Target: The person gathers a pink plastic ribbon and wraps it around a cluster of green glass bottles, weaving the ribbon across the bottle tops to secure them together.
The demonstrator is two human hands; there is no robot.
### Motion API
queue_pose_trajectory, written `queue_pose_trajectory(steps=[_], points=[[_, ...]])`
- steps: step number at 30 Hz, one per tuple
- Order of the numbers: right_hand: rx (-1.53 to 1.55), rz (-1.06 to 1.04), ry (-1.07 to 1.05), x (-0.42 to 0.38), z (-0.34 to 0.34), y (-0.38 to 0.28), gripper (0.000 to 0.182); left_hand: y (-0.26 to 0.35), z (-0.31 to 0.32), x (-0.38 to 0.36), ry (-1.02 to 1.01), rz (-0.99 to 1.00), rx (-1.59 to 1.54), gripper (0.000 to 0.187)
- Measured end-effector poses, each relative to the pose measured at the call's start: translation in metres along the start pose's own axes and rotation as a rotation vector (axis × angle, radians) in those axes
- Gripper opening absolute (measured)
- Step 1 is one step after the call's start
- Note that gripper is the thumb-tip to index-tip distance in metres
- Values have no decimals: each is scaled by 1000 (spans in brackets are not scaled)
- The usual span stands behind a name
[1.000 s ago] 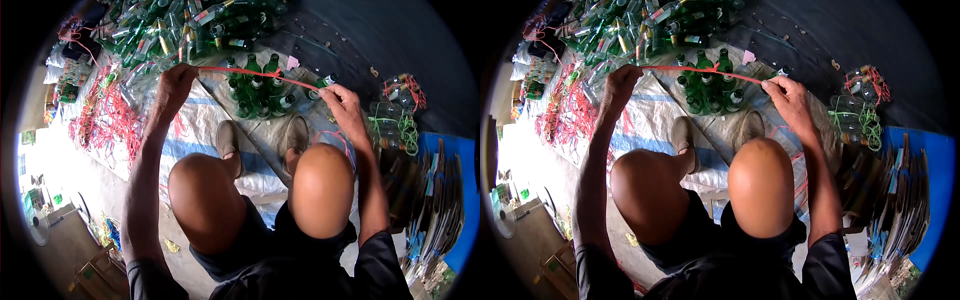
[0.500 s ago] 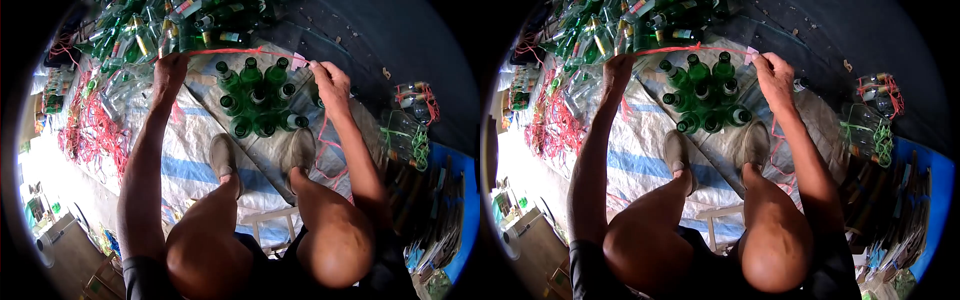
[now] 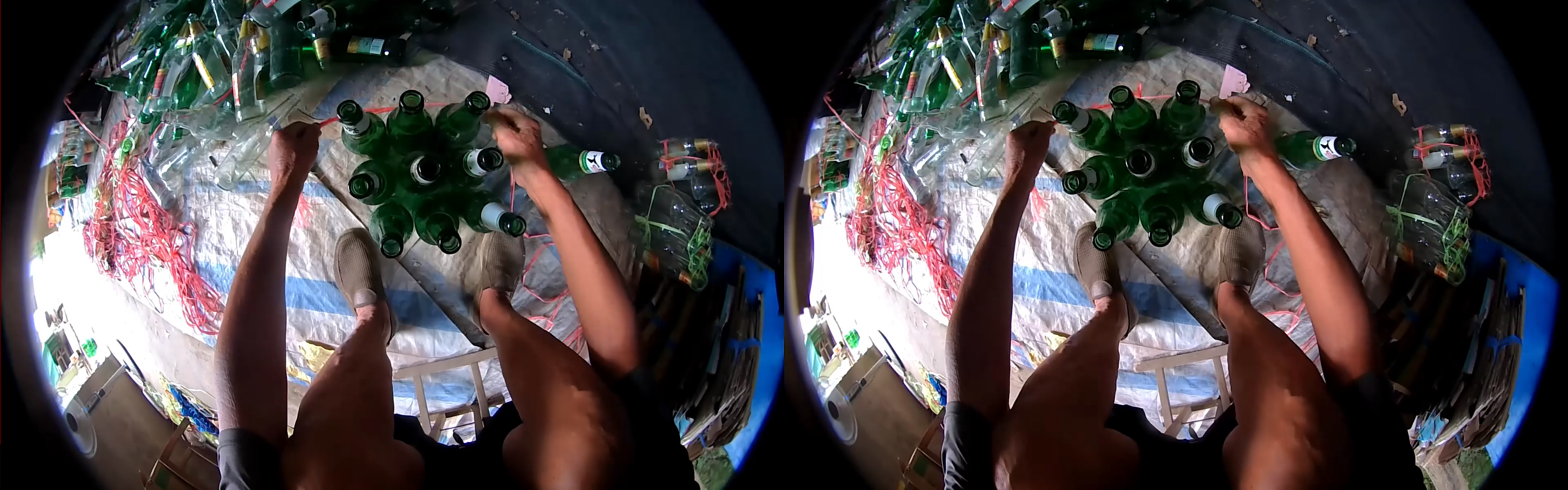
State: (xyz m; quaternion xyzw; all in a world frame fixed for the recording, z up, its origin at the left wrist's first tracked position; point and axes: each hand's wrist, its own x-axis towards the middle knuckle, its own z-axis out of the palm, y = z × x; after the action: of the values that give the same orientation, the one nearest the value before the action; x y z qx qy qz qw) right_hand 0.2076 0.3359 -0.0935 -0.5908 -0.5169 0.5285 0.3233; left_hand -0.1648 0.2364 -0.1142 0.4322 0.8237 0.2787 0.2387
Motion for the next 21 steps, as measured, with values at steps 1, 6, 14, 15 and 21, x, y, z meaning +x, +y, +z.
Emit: queue_pose_trajectory(steps=[1,6,14,15,21], points=[[1,8,-32,0,0,4,28,-1,3,-5,-15,-17,-24,32],[7,-33,-130,11,1,50,30,-30,26,-13,-64,-1,-27,30],[-101,0,-218,22,-2,80,29,-51,38,-33,-132,-64,-105,33],[-112,-20,-221,23,-1,81,29,-51,38,-35,-141,-61,-99,32],[-122,-73,-192,13,2,74,27,-52,37,-53,-145,-22,-110,32]])
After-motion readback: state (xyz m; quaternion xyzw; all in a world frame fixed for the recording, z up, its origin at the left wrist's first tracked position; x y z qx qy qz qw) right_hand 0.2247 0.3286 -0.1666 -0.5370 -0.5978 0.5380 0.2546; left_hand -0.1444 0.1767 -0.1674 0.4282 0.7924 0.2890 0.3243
